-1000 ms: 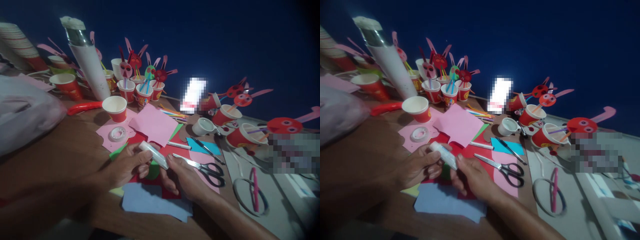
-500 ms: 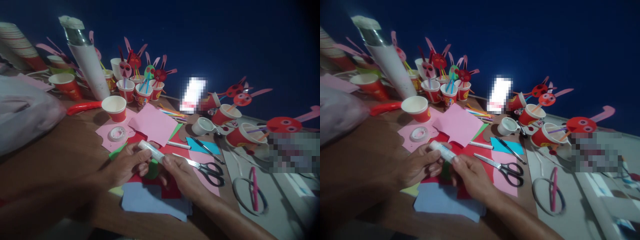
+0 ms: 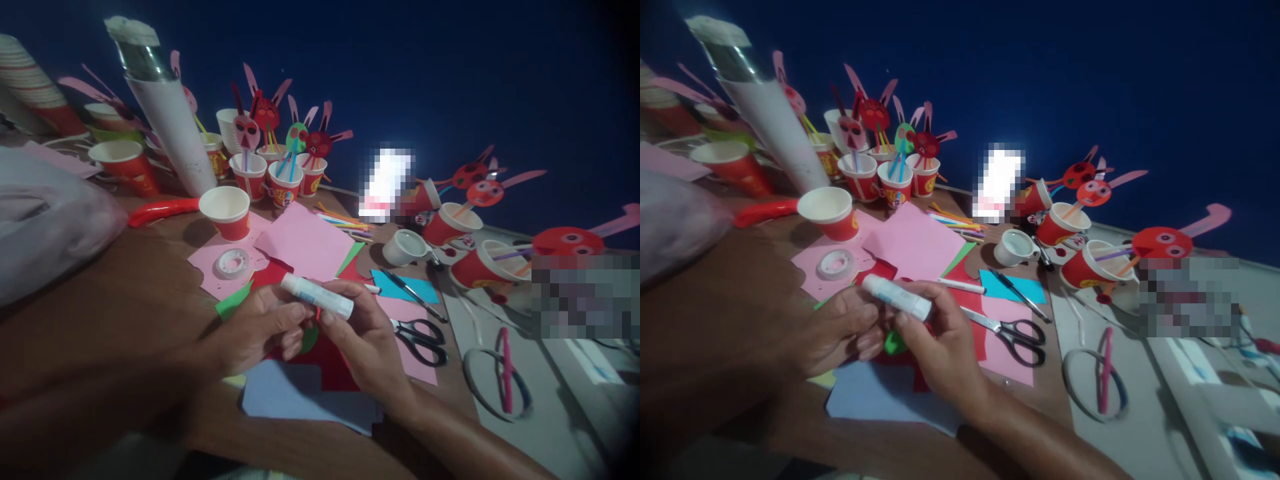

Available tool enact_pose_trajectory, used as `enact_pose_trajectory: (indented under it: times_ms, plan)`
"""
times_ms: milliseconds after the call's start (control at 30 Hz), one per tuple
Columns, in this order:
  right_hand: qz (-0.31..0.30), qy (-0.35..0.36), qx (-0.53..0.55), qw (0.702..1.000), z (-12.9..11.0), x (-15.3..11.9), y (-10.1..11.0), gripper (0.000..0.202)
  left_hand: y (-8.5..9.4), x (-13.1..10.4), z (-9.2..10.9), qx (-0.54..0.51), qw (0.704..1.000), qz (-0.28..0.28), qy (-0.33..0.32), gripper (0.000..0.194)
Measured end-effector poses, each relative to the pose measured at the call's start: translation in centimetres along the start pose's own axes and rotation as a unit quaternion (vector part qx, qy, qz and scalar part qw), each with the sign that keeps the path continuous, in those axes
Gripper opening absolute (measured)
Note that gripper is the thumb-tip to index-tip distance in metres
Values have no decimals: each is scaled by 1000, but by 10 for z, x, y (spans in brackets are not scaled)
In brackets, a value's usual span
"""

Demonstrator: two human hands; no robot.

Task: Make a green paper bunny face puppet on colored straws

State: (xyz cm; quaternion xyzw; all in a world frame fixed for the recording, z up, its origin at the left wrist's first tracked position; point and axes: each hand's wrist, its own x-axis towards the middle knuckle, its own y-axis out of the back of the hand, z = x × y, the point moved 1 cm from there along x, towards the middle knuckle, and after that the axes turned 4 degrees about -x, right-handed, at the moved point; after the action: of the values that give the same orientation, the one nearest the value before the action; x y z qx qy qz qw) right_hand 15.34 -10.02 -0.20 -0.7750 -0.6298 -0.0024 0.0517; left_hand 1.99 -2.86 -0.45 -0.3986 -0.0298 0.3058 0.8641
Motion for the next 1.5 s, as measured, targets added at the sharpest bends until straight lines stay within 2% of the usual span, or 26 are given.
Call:
enact_pose_trajectory:
  times_ms: [133, 200, 233, 300, 333, 400, 467, 533, 600, 733, 933, 1133, 1233, 1367, 1500]
  plan:
    - [67, 47, -23, 996, -12, 2, 12, 18, 2, -3, 2, 49, 998, -29, 20, 20]
    - [108, 67, -16, 992, -19, 6, 22, 15, 6, -4, 7, 161, 987, -7, 21, 20]
    - [115, 74, -13, 990, -22, 8, 27, 14, 8, -5, 11, 253, 967, 15, 5, 16]
    - [125, 90, -13, 988, -26, 13, 35, 13, 14, -6, 21, 446, 890, 45, -80, 12]
    - [123, 92, -15, 988, -27, 15, 37, 14, 15, -6, 25, 526, 839, 28, -133, 15]
    - [112, 77, -25, 990, -26, 17, 40, 14, 18, -6, 28, 641, 736, -58, -209, 24]
    - [97, 49, -41, 993, -23, 18, 41, 15, 20, -5, 28, 705, 654, -124, -243, 30]
    - [88, 28, -59, 994, -20, 18, 41, 16, 22, -3, 26, 740, 600, -169, -253, 30]
    - [78, 19, -66, 995, -17, 19, 41, 17, 23, -2, 23, 758, 569, -197, -252, 27]
    - [65, 28, -55, 996, -13, 21, 40, 15, 22, -2, 21, 771, 545, -217, -247, 25]
    - [61, 41, -33, 997, -8, 23, 42, 14, 17, -6, 25, 782, 527, -204, -265, 23]
    - [22, 52, -151, 987, -6, 16, 38, 11, 22, -5, 13, 811, 503, -221, -202, 19]
    - [-10, 65, -250, 966, -8, 12, 36, 9, 24, -4, 9, 822, 488, -221, -193, 18]
    - [-38, 121, -393, 911, -8, 8, 36, 9, 24, -4, 8, 823, 494, -218, -177, 16]
    - [-77, 165, -447, 876, -1, 7, 36, 14, 24, -4, 7, 831, 488, -217, -158, 14]
